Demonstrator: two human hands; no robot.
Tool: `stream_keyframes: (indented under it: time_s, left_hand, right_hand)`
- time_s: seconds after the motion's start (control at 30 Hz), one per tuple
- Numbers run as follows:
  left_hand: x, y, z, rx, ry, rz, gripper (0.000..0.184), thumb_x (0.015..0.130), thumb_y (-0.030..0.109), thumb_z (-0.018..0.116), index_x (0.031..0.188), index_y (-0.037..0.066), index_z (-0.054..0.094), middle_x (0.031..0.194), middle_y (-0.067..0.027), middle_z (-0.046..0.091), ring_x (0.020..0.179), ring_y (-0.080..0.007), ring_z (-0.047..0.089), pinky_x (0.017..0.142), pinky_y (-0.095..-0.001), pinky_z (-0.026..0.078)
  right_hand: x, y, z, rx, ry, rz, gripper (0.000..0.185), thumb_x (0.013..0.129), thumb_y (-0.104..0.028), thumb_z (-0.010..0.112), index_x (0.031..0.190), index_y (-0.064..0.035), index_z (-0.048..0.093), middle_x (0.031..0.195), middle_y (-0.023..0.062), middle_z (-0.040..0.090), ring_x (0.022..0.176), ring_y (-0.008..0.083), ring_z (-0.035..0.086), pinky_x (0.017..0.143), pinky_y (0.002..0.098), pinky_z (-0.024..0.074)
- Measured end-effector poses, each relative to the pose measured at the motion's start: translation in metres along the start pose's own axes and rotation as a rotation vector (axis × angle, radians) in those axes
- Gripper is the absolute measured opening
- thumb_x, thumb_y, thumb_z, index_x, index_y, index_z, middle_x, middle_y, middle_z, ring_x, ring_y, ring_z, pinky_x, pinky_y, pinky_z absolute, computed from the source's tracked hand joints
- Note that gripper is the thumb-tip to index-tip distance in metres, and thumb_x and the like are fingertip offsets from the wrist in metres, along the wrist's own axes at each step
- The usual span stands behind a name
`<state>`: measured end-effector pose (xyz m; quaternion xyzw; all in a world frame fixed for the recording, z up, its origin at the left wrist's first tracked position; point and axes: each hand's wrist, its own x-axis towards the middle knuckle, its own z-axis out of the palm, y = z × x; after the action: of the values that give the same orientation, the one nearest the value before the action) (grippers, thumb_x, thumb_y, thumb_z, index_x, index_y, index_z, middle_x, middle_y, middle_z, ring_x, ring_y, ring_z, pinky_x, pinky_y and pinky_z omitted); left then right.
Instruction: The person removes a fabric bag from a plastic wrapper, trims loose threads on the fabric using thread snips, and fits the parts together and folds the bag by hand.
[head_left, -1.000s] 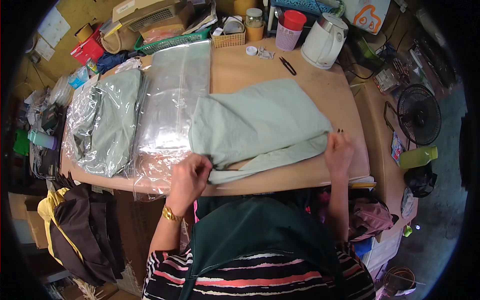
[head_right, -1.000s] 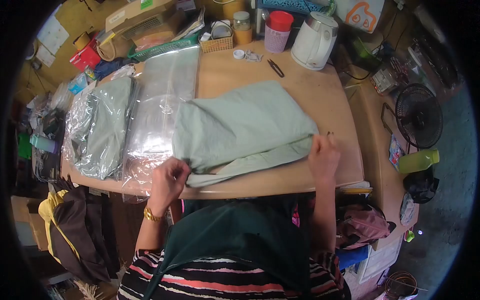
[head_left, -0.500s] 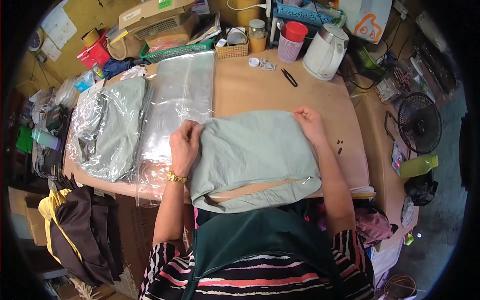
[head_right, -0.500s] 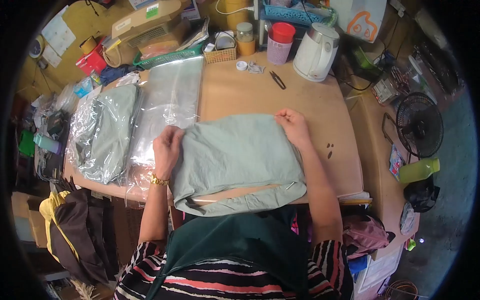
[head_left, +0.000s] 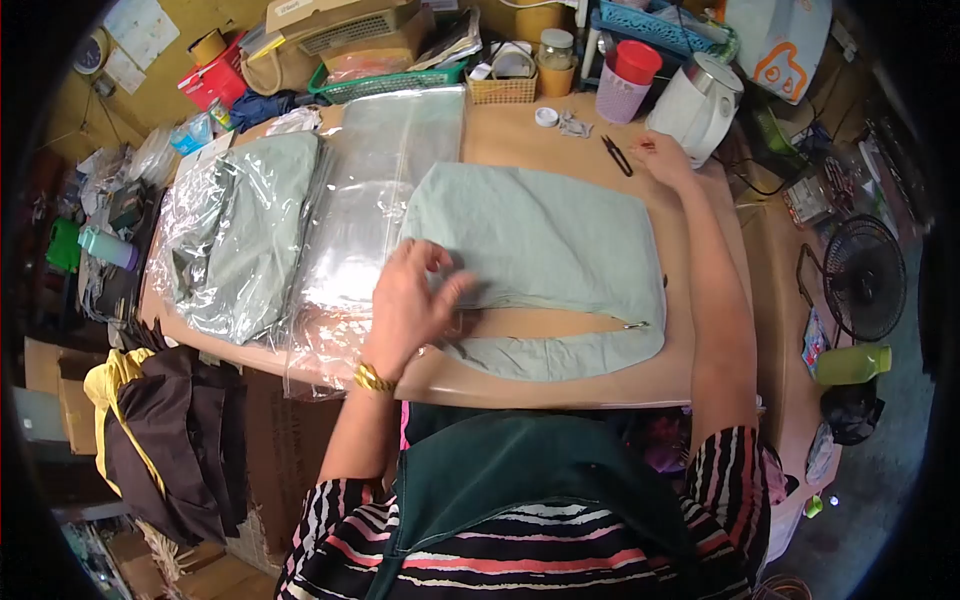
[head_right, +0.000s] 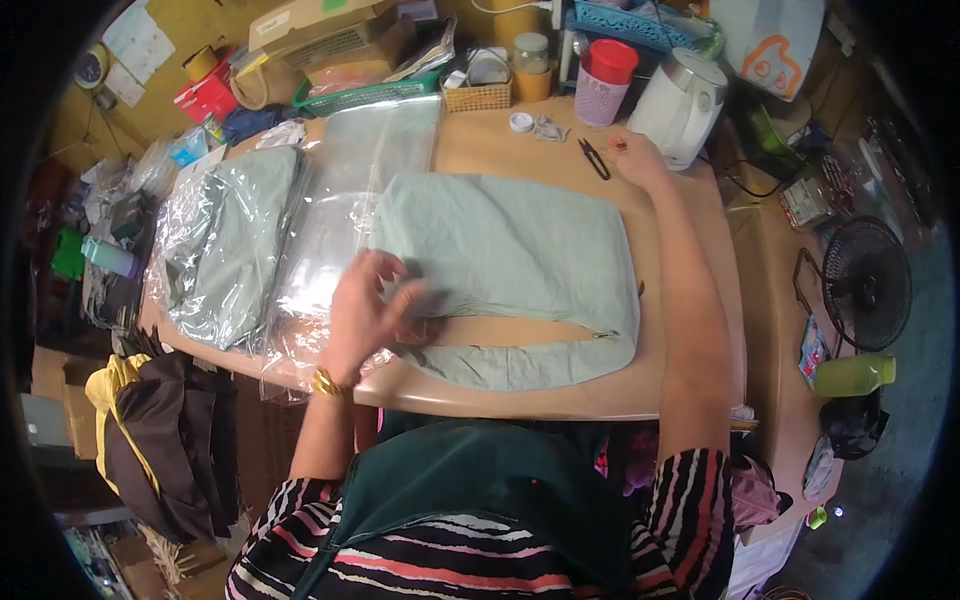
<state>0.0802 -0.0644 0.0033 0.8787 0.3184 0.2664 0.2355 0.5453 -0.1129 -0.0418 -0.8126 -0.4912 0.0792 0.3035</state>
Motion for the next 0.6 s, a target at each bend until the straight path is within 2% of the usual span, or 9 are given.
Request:
stream_keyframes:
  time_s: [0.07, 0.13, 0.2, 0.27, 0.3, 0.37, 0.4, 0.47, 0.6]
  left_hand:
    - [-0.026, 0.001, 0.009, 0.068, 0.02, 0.018, 0.037, 0.075, 0.022, 0.08, 0.096, 0.003, 0.057, 0.089, -0.0125, 0.056, 0.081, -0.026, 0.057, 0.069, -0.0366, 0.048]
    - [-0.045, -0.005, 0.012, 0.047, 0.142, -0.09, 0.044, 0.069, 0.023, 0.084, 0.096, 0.002, 0.057, 0.083, -0.0109, 0.053, 0.078, -0.0258, 0.056, 0.067, -0.0376, 0.048]
    - [-0.055, -0.011, 0.015, 0.019, 0.135, -0.153, 0.044, 0.068, 0.02, 0.084, 0.098, 0.001, 0.056, 0.084, -0.011, 0.054, 0.078, -0.0252, 0.057, 0.067, -0.037, 0.048]
    - [-0.062, -0.018, 0.016, -0.014, 0.126, -0.208, 0.045, 0.068, 0.017, 0.084, 0.1, 0.001, 0.056, 0.085, -0.011, 0.054, 0.078, -0.0246, 0.057, 0.068, -0.0364, 0.048]
    - [-0.061, -0.023, 0.015, -0.069, 0.082, -0.231, 0.04, 0.069, 0.013, 0.081, 0.099, 0.002, 0.056, 0.085, -0.0109, 0.054, 0.074, -0.0251, 0.057, 0.066, -0.0367, 0.049]
    - [-0.061, -0.037, 0.015, -0.124, 0.04, -0.258, 0.035, 0.07, 0.008, 0.078, 0.097, 0.003, 0.056, 0.084, -0.0109, 0.054, 0.069, -0.0257, 0.056, 0.064, -0.037, 0.049]
    - [-0.065, -0.047, 0.017, -0.147, 0.009, -0.287, 0.03, 0.071, 0.004, 0.075, 0.095, 0.003, 0.058, 0.082, -0.0104, 0.056, 0.068, -0.0244, 0.057, 0.063, -0.0357, 0.049]
    - [-0.066, -0.052, 0.015, -0.232, -0.049, -0.416, 0.019, 0.072, -0.003, 0.068, 0.088, 0.002, 0.06, 0.079, -0.0097, 0.059, 0.069, -0.0215, 0.06, 0.064, -0.033, 0.05]
    - [-0.067, -0.054, 0.017, -0.175, -0.03, -0.331, 0.018, 0.072, -0.004, 0.067, 0.088, 0.003, 0.061, 0.082, -0.0104, 0.058, 0.07, -0.0212, 0.06, 0.065, -0.0317, 0.048]
  right_hand:
    - [0.007, -0.005, 0.021, -0.126, 0.001, 0.0, 0.028, 0.084, -0.019, 0.068, 0.103, 0.0001, 0.064, 0.101, 0.0155, 0.068, 0.089, 0.0275, 0.066, 0.08, 0.0339, 0.0505]
    - [0.002, -0.025, 0.038, -0.295, 0.307, -0.277, 0.024, 0.085, -0.018, 0.065, 0.103, -0.0022, 0.064, 0.099, 0.0166, 0.067, 0.084, 0.0311, 0.065, 0.078, 0.0368, 0.0507]
    - [-0.036, -0.104, 0.031, 0.038, 0.166, -0.174, 0.021, 0.088, -0.014, 0.063, 0.106, -0.0029, 0.064, 0.099, 0.0118, 0.066, 0.092, 0.0245, 0.064, 0.082, 0.0336, 0.0495]
    - [-0.098, -0.168, 0.035, 0.259, -0.08, -0.107, 0.025, 0.087, -0.015, 0.064, 0.109, -0.003, 0.062, 0.103, 0.0134, 0.065, 0.1, 0.0265, 0.063, 0.088, 0.034, 0.0478]
    - [-0.123, -0.173, 0.048, 0.244, -0.227, -0.202, 0.042, 0.086, -0.02, 0.066, 0.125, -0.0064, 0.055, 0.125, 0.0165, 0.057, 0.121, 0.0287, 0.053, 0.101, 0.0407, 0.0404]
    - [-0.172, -0.183, 0.068, -0.245, -0.236, -0.453, 0.067, 0.083, -0.039, 0.068, 0.139, -0.0117, 0.043, 0.147, 0.017, 0.037, 0.138, 0.0327, 0.032, 0.112, 0.0538, 0.0233]
    - [-0.182, -0.175, 0.077, -0.244, -0.246, -0.454, 0.067, 0.083, -0.039, 0.068, 0.139, -0.0117, 0.043, 0.147, 0.017, 0.037, 0.138, 0.0327, 0.032, 0.112, 0.0538, 0.0233]
    - [-0.193, -0.152, 0.086, -0.389, -0.395, -0.432, 0.09, 0.076, -0.052, 0.07, 0.148, -0.0142, 0.03, 0.157, 0.0125, 0.019, 0.145, 0.0329, 0.013, 0.114, 0.0609, 0.0064]
    - [-0.197, -0.14, 0.079, -0.423, -0.402, -0.428, 0.097, 0.073, -0.056, 0.071, 0.15, -0.015, 0.028, 0.157, 0.0119, 0.019, 0.145, 0.0315, 0.014, 0.115, 0.0591, 0.0065]
